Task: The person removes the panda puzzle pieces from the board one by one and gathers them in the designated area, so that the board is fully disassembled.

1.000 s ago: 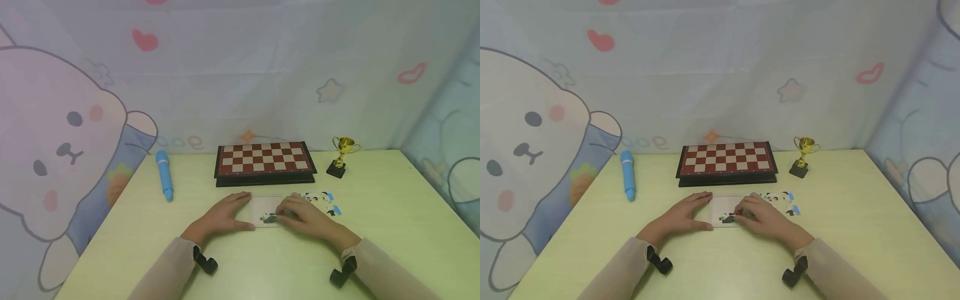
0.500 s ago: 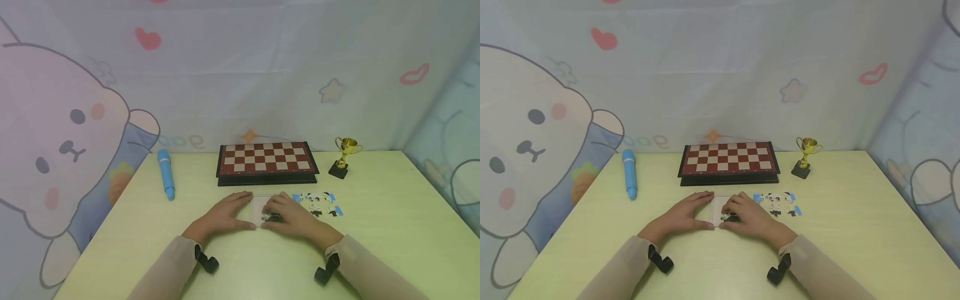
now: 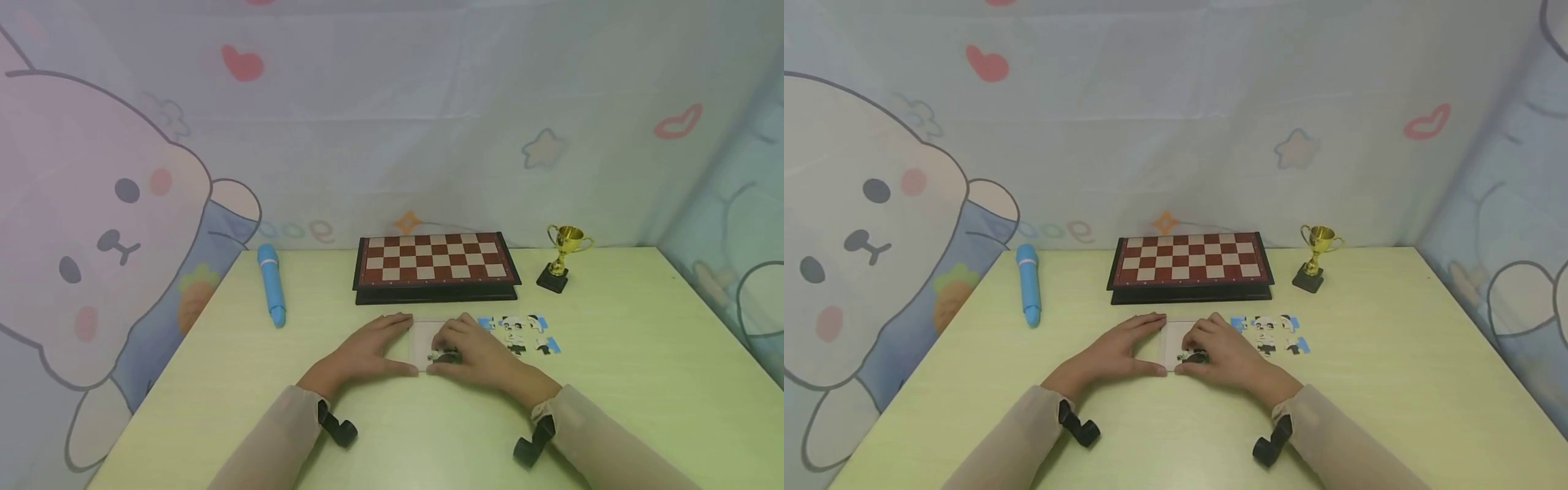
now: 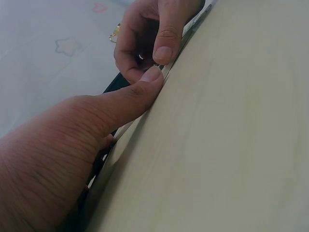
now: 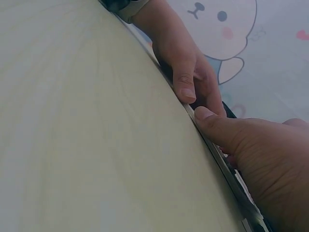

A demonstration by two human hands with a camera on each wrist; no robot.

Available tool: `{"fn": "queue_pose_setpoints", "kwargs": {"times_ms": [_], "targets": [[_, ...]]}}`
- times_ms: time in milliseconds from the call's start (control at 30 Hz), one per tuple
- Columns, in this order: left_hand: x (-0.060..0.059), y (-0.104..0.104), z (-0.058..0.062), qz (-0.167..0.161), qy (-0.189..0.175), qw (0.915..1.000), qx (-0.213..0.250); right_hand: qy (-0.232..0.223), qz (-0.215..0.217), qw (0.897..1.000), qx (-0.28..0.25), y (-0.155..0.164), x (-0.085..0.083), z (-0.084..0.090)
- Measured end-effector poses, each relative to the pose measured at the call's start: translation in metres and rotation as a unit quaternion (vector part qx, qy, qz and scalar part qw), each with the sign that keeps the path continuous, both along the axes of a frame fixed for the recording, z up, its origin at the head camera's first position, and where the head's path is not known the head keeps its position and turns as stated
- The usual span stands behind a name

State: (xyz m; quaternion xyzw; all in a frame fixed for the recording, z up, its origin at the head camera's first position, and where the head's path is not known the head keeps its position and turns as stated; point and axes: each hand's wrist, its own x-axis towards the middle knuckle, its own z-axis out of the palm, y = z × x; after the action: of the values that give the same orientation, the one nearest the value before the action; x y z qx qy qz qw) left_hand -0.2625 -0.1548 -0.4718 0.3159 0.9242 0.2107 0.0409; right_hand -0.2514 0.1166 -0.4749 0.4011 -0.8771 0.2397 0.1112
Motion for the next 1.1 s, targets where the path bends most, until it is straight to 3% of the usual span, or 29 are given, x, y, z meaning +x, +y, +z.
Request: {"fn": "queue_pose_setpoints", "kwargs": {"times_ms": [733, 1100], "targets": [[0.0010, 0.0005, -0.0007, -0.001, 0.002, 1.0000, 0.004, -0.043, -0.002, 0.999, -0.005, -0.0013, 0.0024, 0.0034], [0.0018, 0.0010, 0.0018, 0.003, 0.000, 1.0000, 0.000, -0.033, 0.019, 0.999, -0.027, -0.0013, 0.0029, 0.0046]]}}
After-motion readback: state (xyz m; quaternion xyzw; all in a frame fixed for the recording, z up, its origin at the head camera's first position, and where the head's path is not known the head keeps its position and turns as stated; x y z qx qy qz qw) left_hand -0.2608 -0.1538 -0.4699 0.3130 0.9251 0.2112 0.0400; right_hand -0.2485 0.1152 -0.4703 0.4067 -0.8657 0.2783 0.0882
